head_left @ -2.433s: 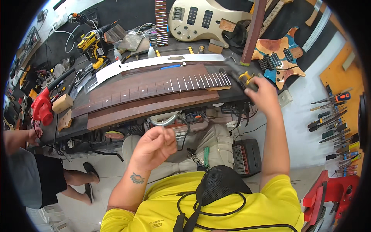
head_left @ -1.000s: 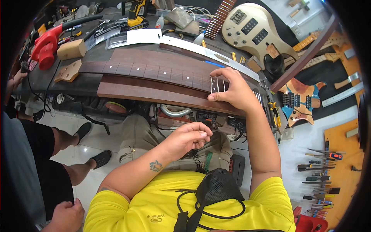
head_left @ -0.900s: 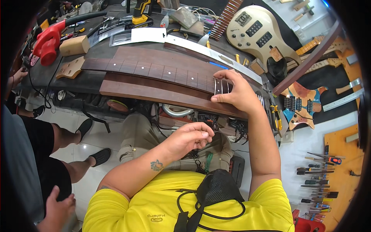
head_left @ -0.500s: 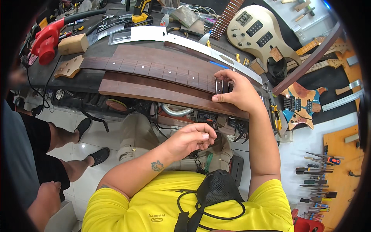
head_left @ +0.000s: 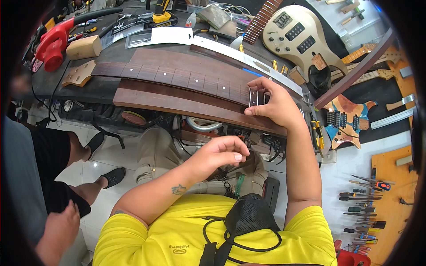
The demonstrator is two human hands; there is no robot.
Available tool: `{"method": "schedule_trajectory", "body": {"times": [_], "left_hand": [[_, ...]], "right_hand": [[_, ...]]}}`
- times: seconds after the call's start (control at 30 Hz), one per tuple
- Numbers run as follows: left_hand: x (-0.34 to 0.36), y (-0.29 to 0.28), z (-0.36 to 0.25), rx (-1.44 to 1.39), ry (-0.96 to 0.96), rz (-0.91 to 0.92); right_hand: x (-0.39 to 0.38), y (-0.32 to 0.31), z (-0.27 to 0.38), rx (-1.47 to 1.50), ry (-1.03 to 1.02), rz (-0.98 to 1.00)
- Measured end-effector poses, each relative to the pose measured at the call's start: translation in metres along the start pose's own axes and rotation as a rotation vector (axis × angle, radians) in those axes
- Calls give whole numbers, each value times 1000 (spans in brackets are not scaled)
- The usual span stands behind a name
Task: The person installs frets on a guitar neck by trimming fret wires with pliers, inserting them into the fretboard slots by hand, and hammering them down with a mallet.
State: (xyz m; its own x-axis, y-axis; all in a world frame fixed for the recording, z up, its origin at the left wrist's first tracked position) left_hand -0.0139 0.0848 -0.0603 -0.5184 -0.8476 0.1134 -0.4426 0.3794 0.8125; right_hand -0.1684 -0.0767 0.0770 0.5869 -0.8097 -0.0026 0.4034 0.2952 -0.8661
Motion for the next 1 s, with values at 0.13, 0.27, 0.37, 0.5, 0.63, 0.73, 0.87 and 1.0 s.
{"method": "schedule_trajectory", "body": {"times": [0.13,0.27,0.37,0.5,0.63,0.73,0.87,1.0], "left_hand": [[-5,29,-76,1682,786,-160],[30,23,-115,2156,787,-245],[51,21,-117,2277,699,-158],[61,23,-112,2339,648,-118],[52,22,-114,2385,675,-204],[59,23,-112,2391,660,-156],[57,15,-113,2397,735,-143],[56,21,-115,2430,700,-175]], "right_hand": [[3,1,0,45,-18,9],[4,1,1,51,-37,27],[0,-4,-8,27,56,9],[-5,-3,-13,-47,15,-13],[1,0,3,-129,16,-1],[-16,-4,-13,-217,-59,-101],[-65,-65,-62,135,51,-501],[-95,-70,-70,10,104,-573]]}}
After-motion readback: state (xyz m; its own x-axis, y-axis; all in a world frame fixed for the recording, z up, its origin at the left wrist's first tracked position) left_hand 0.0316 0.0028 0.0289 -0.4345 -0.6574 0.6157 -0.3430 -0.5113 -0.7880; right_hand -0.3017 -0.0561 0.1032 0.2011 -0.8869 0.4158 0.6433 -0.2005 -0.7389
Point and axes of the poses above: each hand's wrist, its own x-axis towards the middle knuckle, its own y-axis out of the palm, z = x × y, the point moved 2 cm from there along x, towards the middle knuckle, and after that the axes turned 1 degree about -x, right-handed, at the moved point
